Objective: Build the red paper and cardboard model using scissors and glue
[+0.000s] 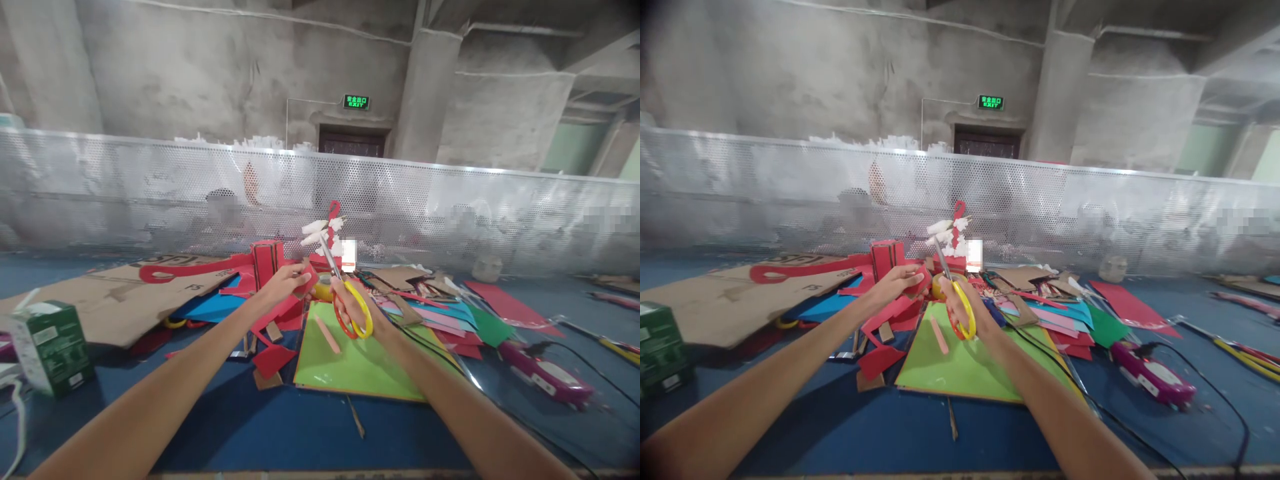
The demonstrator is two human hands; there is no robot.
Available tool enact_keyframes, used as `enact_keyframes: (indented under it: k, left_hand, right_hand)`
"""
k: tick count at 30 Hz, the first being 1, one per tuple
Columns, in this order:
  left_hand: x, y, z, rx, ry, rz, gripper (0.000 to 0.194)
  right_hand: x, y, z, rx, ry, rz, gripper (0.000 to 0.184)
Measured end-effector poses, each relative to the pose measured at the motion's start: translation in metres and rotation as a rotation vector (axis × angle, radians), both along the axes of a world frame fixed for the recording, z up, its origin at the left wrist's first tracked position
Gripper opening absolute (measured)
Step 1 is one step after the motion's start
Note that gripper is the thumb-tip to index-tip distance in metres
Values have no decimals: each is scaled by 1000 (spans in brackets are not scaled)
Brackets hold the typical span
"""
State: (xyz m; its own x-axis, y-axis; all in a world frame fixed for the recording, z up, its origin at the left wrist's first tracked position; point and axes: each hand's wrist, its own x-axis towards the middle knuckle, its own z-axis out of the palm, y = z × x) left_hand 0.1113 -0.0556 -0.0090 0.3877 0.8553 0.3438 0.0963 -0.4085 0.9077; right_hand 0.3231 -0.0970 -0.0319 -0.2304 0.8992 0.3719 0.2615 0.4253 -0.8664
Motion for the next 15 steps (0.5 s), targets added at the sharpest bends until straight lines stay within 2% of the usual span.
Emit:
enact_keyframes:
  k: [3, 6, 9, 15]
  left_hand:
    - [7, 2, -6, 26, -97, 47, 26]
    - [15, 2, -13, -33, -141, 51, 29]
    - [25, -1, -17, -93, -149, 54, 32]
    - [36, -10, -21, -11, -217, 102, 36]
  right_hand:
    - [4, 8, -5, 1, 87, 66, 49]
    - [5, 10, -8, -35, 158, 133, 55]
    - [-2, 7, -10, -31, 306, 128, 51]
    - [-16, 8, -17, 64, 601, 116, 46]
